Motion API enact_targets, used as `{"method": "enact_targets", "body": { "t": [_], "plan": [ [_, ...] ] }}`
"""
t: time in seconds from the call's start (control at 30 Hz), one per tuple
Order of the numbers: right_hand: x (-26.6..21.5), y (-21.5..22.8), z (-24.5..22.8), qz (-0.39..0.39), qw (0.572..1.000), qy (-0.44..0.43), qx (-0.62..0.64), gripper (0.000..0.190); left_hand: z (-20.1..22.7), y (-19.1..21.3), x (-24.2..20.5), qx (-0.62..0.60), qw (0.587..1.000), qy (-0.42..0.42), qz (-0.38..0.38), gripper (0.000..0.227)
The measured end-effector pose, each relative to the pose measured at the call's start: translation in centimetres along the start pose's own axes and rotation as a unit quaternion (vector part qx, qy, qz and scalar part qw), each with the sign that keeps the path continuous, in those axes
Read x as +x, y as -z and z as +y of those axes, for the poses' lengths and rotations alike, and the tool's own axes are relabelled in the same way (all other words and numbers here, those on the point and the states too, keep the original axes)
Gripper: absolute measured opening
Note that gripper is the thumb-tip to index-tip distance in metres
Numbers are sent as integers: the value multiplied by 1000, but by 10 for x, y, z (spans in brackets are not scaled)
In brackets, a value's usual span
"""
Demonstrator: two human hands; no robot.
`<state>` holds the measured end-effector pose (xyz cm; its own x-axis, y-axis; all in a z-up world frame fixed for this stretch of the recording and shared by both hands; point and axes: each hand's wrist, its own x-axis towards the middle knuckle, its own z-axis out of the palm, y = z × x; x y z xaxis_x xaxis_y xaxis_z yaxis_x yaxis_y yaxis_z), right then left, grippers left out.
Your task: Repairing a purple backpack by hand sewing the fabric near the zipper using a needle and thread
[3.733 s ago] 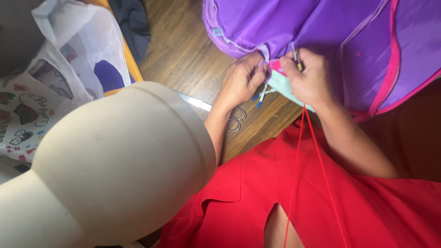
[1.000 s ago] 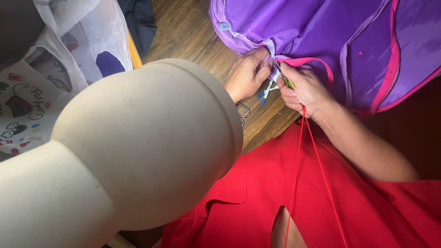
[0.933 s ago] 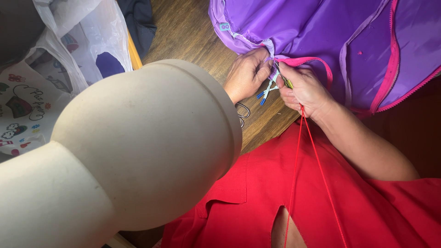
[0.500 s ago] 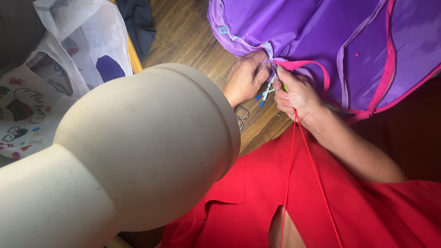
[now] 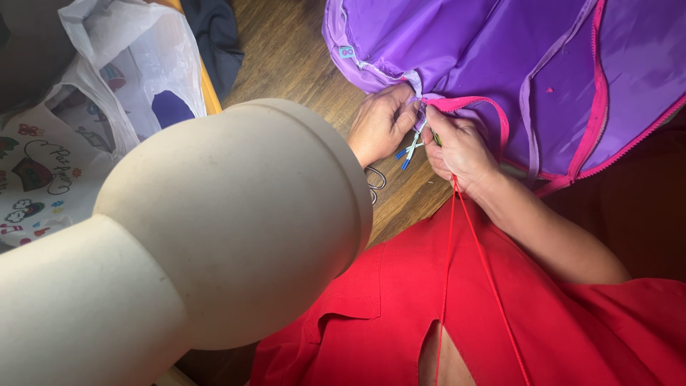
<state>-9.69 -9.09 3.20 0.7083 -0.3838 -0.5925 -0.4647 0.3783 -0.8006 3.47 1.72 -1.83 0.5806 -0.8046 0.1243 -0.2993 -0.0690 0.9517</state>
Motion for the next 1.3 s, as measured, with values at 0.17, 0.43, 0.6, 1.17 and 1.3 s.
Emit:
{"method": "enact_targets", "body": {
  "t": [0.17, 0.43, 0.6, 1.17, 1.3],
  "plan": [
    [1, -4, 5, 19, 999, -2, 35, 48, -3, -1, -1, 7, 1000, 2, 3, 23],
    [-1, -2, 1, 18, 997, -9, 70, 47, -3, -3, -3, 11, 1000, -4, 18, 22],
    [3, 6, 5, -12, 996, -29, 78, 48, 1, -1, -2, 26, 1000, -5, 8, 22],
    [0, 2, 8, 22, 995, -7, 94, 47, 16, -2, -2, 33, 999, 30, 19, 25],
    [-4, 2, 4, 21, 997, 2, 81, 47, 21, -3, -2, 59, 997, 39, 27, 25]
  ]
}}
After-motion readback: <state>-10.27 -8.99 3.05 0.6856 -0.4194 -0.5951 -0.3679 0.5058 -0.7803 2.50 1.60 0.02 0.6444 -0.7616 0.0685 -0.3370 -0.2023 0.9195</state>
